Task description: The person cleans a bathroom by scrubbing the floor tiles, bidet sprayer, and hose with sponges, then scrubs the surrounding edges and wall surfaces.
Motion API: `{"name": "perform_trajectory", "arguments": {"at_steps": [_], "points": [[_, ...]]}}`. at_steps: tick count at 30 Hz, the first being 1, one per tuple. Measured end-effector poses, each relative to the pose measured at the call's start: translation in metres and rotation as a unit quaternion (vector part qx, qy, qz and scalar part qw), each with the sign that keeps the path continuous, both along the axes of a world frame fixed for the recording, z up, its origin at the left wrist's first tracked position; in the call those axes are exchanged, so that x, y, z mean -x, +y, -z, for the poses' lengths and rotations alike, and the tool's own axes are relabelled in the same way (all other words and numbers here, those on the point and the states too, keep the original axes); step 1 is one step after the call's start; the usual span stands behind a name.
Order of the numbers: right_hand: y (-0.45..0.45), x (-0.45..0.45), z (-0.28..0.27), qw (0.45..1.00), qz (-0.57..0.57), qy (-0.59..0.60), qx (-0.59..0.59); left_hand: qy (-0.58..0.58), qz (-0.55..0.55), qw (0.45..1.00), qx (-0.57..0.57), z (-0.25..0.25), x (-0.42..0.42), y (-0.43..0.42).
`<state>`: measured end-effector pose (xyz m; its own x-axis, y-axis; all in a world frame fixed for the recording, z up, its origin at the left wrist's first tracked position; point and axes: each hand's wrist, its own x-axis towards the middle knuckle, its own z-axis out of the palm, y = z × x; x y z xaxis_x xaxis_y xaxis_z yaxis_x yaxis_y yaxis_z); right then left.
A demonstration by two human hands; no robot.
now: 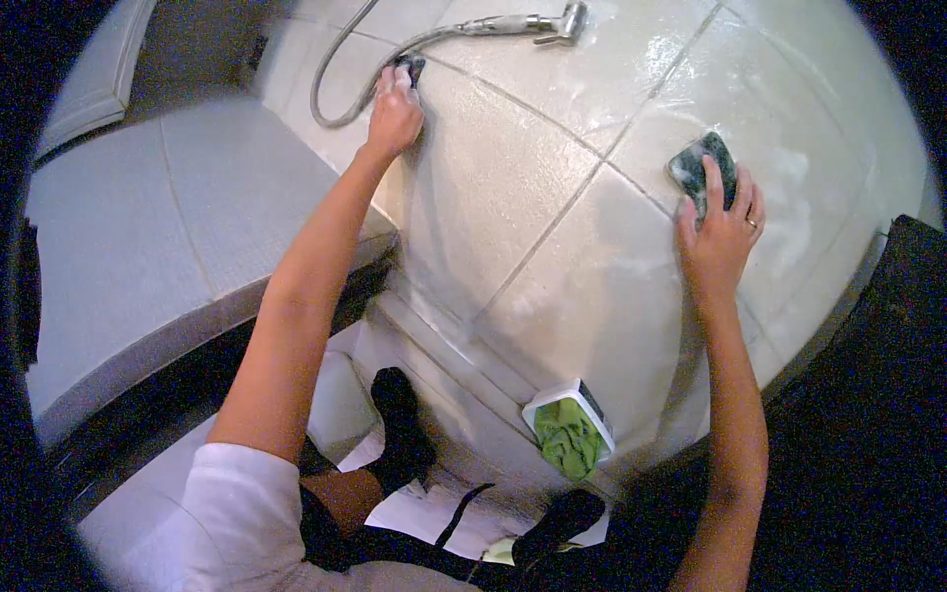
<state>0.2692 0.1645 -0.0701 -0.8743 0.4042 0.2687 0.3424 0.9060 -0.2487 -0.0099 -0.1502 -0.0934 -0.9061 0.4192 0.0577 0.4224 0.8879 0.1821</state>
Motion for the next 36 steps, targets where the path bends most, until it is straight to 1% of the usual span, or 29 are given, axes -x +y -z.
{"name": "perform_trajectory", "arguments": {"at_steps": [1, 3, 4, 5, 6, 7, 8, 10, 11, 12, 13, 14, 15, 16, 18, 20, 21, 22, 23, 24, 25, 27, 28, 29, 30, 32, 33, 34, 36], "points": [[-0.001, 0.000, -0.001, 1.000, 0.005, 0.001, 0.000, 0.044, -0.006, 0.999, 0.014, 0.008, 0.006, -0.002], [-0.001, 0.000, -0.001, 1.000, 0.003, 0.001, -0.001, 0.049, 0.100, 0.993, -0.048, 0.029, -0.031, 0.018], [0.000, 0.001, -0.001, 1.000, 0.005, 0.000, -0.004, 0.050, 0.168, 0.984, -0.029, 0.007, -0.075, 0.045], [0.000, 0.001, 0.000, 1.000, 0.002, 0.004, -0.003, -0.013, 0.174, 0.983, -0.059, -0.003, -0.114, 0.065], [-0.001, 0.000, 0.000, 1.000, -0.001, 0.008, -0.001, -0.030, 0.225, 0.974, -0.002, -0.009, -0.146, 0.076], [0.000, 0.001, -0.001, 1.000, -0.001, 0.009, -0.004, -0.064, 0.243, 0.968, -0.001, -0.023, -0.144, 0.080], [0.000, 0.000, -0.001, 1.000, -0.002, 0.003, -0.001, -0.101, 0.256, 0.962, -0.001, -0.033, -0.144, 0.079], [0.000, 0.000, -0.002, 1.000, 0.002, -0.001, 0.001, -0.019, 0.192, 0.980, -0.041, -0.003, -0.094, 0.062], [-0.001, 0.000, -0.002, 1.000, 0.003, 0.001, -0.002, -0.047, 0.105, 0.993, -0.019, -0.018, -0.067, 0.062], [-0.002, 0.000, -0.002, 1.000, 0.004, 0.001, -0.001, -0.042, 0.094, 0.995, 0.001, -0.024, -0.039, 0.054], [-0.003, -0.002, -0.002, 1.000, 0.007, -0.001, 0.002, -0.070, 0.094, 0.992, 0.055, -0.025, -0.042, 0.054], [-0.003, 0.000, -0.004, 1.000, 0.006, 0.003, 0.003, -0.049, 0.121, 0.989, 0.063, -0.020, -0.053, 0.056], [-0.004, 0.000, -0.006, 1.000, 0.003, 0.006, 0.005, -0.026, 0.148, 0.986, 0.071, -0.016, -0.065, 0.057], [-0.004, 0.000, -0.006, 1.000, 0.003, 0.010, 0.006, 0.046, 0.199, 0.978, 0.034, -0.008, -0.098, 0.062], [-0.003, 0.000, -0.002, 1.000, 0.012, 0.005, 0.003, -0.075, 0.230, 0.969, 0.045, -0.022, -0.168, 0.074], [-0.003, 0.001, -0.003, 1.000, 0.009, 0.001, 0.002, -0.173, 0.193, 0.966, -0.004, -0.041, -0.207, 0.056], [-0.003, 0.000, -0.003, 1.000, 0.012, -0.008, -0.001, -0.173, 0.186, 0.967, -0.003, -0.041, -0.208, 0.045], [-0.003, 0.000, -0.003, 1.000, 0.010, -0.007, 0.000, -0.152, 0.069, 0.984, 0.056, -0.038, -0.205, 0.024], [-0.003, -0.001, -0.002, 1.000, 0.010, -0.003, 0.004, -0.127, -0.048, 0.984, 0.115, -0.034, -0.202, 0.002], [-0.003, 0.000, -0.002, 1.000, 0.010, 0.002, 0.007, -0.113, -0.147, 0.980, 0.069, -0.022, -0.184, -0.014], [-0.003, 0.002, -0.002, 1.000, 0.011, 0.003, 0.009, -0.098, -0.243, 0.965, 0.022, -0.011, -0.152, -0.023], [-0.005, 0.001, -0.001, 1.000, 0.019, 0.003, -0.009, -0.249, -0.242, 0.927, 0.141, -0.007, -0.081, -0.027], [-0.005, 0.001, 0.002, 1.000, 0.015, -0.002, -0.008, -0.210, -0.334, 0.913, 0.104, -0.023, -0.067, -0.011], [-0.001, 0.002, 0.004, 1.000, 0.010, 0.004, -0.008, -0.200, -0.352, 0.910, 0.087, -0.022, -0.056, -0.009], [0.002, -0.001, 0.006, 1.000, 0.006, 0.005, -0.005, -0.208, -0.350, 0.909, 0.090, -0.016, -0.068, -0.009], [-0.001, -0.001, 0.004, 1.000, 0.016, 0.002, -0.007, -0.226, -0.250, 0.936, 0.107, -0.034, -0.113, -0.015], [-0.002, -0.001, 0.002, 1.000, 0.014, 0.005, -0.006, -0.135, -0.201, 0.968, 0.072, -0.011, -0.157, -0.024], [-0.001, -0.001, 0.001, 1.000, 0.010, 0.009, -0.007, -0.151, -0.128, 0.978, 0.068, -0.027, -0.204, -0.015], [0.001, -0.002, 0.002, 1.000, 0.006, 0.015, -0.002, -0.253, -0.081, 0.958, 0.109, -0.048, -0.290, -0.003]]}}
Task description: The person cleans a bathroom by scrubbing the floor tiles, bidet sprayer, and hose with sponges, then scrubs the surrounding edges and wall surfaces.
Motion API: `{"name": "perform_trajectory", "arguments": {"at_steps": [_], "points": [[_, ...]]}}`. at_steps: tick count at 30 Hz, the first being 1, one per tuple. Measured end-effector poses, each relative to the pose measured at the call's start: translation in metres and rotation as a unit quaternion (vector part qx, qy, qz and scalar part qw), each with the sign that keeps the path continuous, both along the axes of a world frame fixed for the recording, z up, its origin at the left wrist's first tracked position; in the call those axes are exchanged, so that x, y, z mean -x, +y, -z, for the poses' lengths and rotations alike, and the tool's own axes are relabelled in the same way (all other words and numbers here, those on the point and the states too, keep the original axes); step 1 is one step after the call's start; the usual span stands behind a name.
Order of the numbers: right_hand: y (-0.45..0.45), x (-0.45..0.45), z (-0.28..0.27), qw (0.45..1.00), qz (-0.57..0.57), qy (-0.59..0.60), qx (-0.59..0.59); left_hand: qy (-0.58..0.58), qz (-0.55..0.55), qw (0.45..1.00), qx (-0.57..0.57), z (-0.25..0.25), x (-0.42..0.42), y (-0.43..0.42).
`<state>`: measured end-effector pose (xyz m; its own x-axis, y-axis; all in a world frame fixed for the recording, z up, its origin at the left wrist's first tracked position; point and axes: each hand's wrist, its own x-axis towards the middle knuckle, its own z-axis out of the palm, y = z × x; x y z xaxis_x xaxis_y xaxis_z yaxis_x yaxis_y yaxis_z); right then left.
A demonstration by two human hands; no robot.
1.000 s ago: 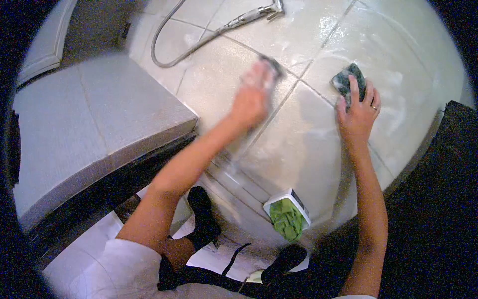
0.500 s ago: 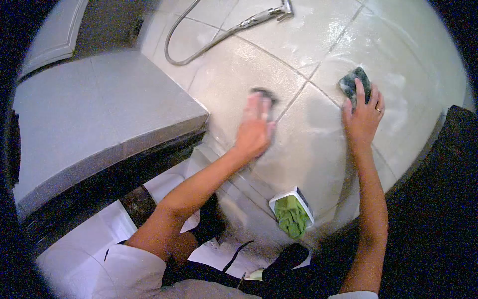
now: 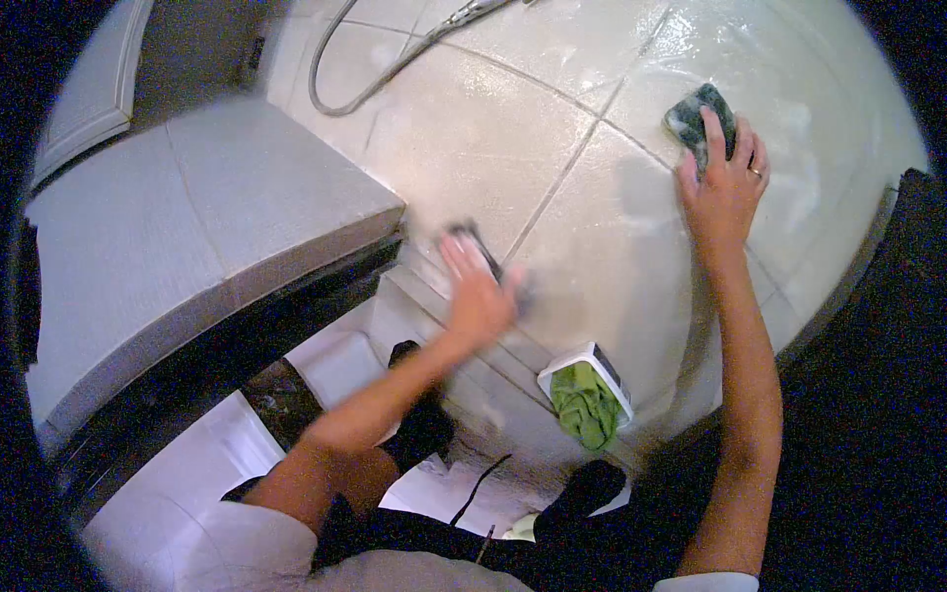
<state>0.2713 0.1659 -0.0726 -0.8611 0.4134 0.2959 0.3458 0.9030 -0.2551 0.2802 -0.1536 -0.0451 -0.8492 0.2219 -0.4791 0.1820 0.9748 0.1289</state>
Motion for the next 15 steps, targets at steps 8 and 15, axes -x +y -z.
{"name": "perform_trajectory", "arguments": {"at_steps": [8, 15], "points": [[-0.002, 0.002, 0.005, 0.999, 0.023, -0.018, -0.030, -0.017, -0.330, 0.944, -0.001, 0.007, 0.065, -0.005], [-0.002, 0.003, 0.005, 0.999, 0.023, -0.004, -0.034, -0.092, -0.282, 0.952, 0.073, 0.008, 0.020, 0.004]]}}
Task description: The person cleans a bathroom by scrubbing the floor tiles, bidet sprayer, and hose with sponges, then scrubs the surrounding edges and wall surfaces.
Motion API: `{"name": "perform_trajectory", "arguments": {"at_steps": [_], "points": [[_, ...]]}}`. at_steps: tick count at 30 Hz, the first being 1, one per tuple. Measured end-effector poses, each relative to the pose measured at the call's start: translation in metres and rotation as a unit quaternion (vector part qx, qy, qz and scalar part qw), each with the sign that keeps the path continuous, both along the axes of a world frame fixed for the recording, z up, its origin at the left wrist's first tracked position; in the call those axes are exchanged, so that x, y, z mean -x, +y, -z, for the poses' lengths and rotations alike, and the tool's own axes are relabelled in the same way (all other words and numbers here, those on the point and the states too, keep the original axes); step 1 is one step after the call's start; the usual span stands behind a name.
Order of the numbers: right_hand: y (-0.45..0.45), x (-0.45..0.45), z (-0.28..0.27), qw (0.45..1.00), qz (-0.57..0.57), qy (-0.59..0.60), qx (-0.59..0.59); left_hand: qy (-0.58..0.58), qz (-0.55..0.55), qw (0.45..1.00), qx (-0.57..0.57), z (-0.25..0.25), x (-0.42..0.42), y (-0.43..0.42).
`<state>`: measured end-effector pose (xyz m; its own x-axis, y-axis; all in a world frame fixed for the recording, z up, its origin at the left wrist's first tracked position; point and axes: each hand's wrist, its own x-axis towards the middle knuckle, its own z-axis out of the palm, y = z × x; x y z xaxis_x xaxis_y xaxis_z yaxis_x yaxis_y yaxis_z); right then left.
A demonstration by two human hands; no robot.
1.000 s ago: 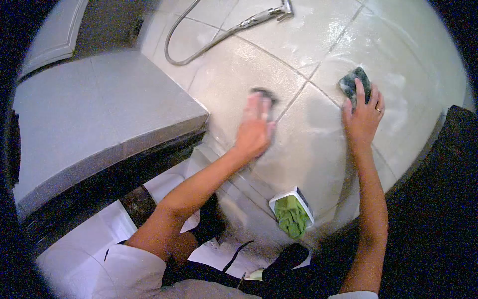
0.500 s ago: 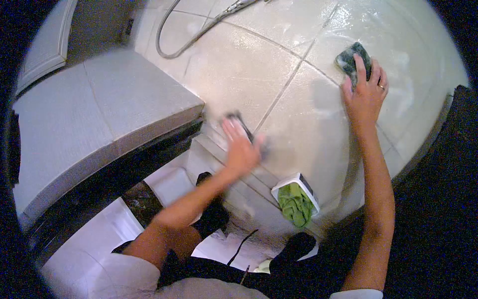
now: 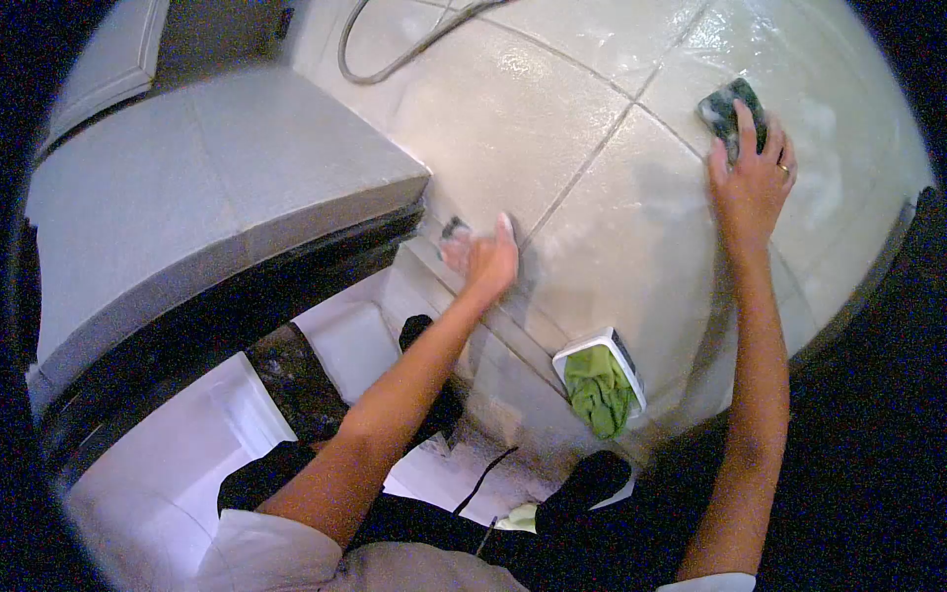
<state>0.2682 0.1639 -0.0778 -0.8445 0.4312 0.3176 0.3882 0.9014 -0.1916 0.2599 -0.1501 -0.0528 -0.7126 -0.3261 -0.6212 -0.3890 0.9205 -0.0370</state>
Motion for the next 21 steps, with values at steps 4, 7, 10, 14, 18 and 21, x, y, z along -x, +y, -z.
{"name": "perform_trajectory", "arguments": {"at_steps": [4, 7, 10, 14, 18, 21], "points": [[0.000, -0.001, -0.001, 1.000, -0.001, 0.006, -0.004, 0.103, 0.037, 0.990, 0.090, 0.028, 0.038, -0.025], [0.001, -0.002, 0.002, 1.000, 0.006, 0.001, -0.029, 0.167, 0.213, 0.959, 0.086, 0.005, -0.004, -0.028], [-0.002, 0.002, 0.005, 0.998, 0.008, -0.009, -0.057, 0.231, 0.266, 0.935, -0.042, 0.001, -0.053, -0.024], [-0.071, 0.024, -0.007, 0.962, -0.146, 0.013, 0.232, 0.188, 0.298, 0.934, -0.058, -0.015, -0.055, -0.020], [-0.228, 0.050, -0.051, 0.853, -0.293, 0.041, 0.429, 0.184, 0.284, 0.939, -0.054, -0.017, -0.056, -0.021], [-0.287, 0.084, -0.101, 0.777, -0.399, 0.248, 0.419, 0.235, 0.299, 0.910, -0.165, 0.016, -0.075, -0.040]]}}
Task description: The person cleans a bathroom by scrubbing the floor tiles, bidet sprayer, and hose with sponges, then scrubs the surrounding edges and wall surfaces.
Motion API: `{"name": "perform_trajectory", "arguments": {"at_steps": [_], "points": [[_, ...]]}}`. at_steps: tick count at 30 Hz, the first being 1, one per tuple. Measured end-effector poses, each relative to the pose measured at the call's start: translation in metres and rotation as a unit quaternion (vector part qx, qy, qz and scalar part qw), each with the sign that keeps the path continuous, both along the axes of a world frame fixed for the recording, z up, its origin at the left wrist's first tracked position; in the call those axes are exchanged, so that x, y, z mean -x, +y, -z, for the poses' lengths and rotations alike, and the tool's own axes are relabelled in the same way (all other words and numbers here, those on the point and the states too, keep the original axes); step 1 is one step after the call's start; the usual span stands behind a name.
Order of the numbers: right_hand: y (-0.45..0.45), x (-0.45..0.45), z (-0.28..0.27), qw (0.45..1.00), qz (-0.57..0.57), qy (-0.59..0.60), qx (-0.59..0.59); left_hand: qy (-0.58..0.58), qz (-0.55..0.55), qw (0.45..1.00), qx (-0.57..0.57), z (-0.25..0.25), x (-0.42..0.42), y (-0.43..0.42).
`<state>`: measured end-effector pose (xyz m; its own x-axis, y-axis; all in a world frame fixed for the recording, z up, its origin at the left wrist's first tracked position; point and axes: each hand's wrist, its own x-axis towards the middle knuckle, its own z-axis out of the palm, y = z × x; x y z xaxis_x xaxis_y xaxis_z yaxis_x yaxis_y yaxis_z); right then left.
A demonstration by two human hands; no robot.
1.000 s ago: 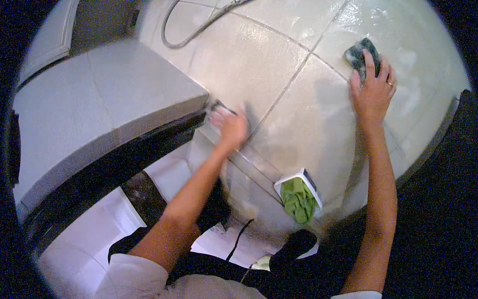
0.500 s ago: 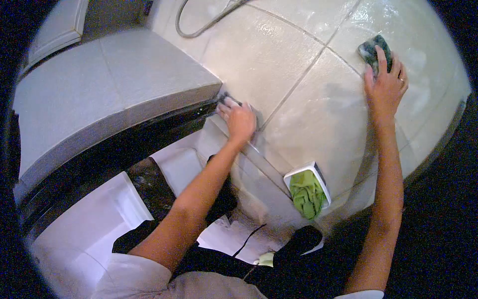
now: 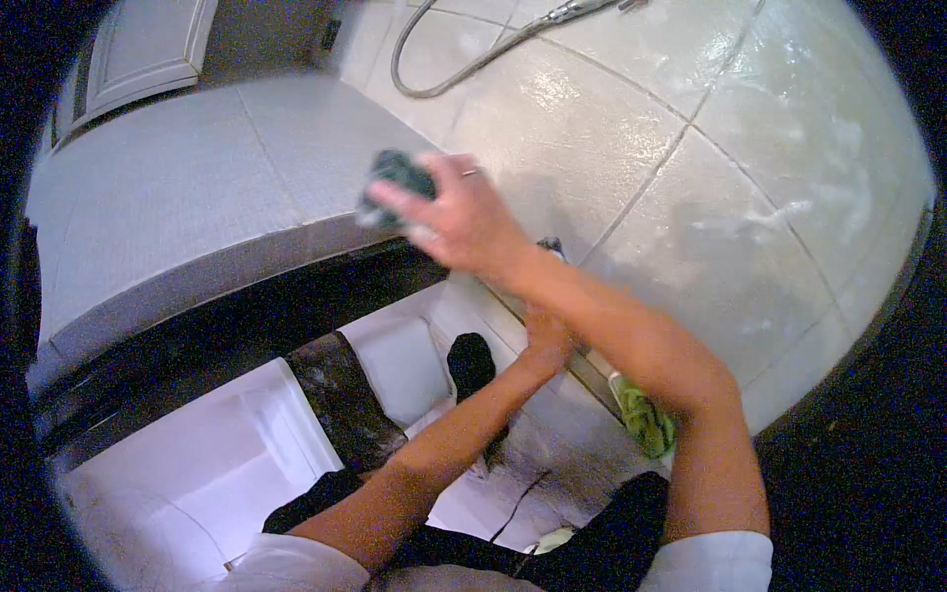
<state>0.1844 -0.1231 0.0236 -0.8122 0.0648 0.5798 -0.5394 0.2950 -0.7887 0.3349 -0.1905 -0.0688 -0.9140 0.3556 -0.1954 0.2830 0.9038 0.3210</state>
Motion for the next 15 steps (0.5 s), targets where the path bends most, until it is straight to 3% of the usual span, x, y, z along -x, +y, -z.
{"name": "perform_trajectory", "arguments": {"at_steps": [1, 3, 5, 7, 8, 11, 13, 15], "points": [[-0.012, 0.001, 0.012, 1.000, 0.002, -0.001, 0.000, -0.015, -0.022, 0.999, -0.028, 0.000, 0.001, 0.001], [-0.042, 0.000, 0.046, 0.986, 0.055, 0.119, -0.099, -0.053, -0.067, 0.996, -0.040, -0.015, 0.005, 0.011], [-0.031, -0.015, 0.073, 0.988, 0.054, 0.067, -0.129, -0.072, -0.084, 0.994, -0.020, -0.025, 0.013, 0.017], [-0.033, -0.011, 0.069, 0.987, 0.043, 0.029, -0.155, -0.237, 0.052, 0.949, 0.200, -0.022, 0.020, 0.018], [-0.032, -0.007, 0.050, 0.989, 0.041, 0.051, -0.129, -0.233, 0.046, 0.949, 0.206, -0.023, 0.019, 0.017], [-0.055, 0.030, -0.047, 0.976, 0.073, 0.205, 0.017, 0.014, 0.013, 0.991, 0.135, -0.030, 0.012, 0.024], [-0.070, 0.052, -0.128, 0.945, 0.120, 0.291, 0.086, 0.176, 0.001, 0.980, 0.088, -0.036, 0.011, 0.025], [-0.071, 0.052, -0.157, 0.945, 0.123, 0.288, 0.093, 0.136, 0.006, 0.983, 0.122, -0.039, 0.013, 0.022]]}}
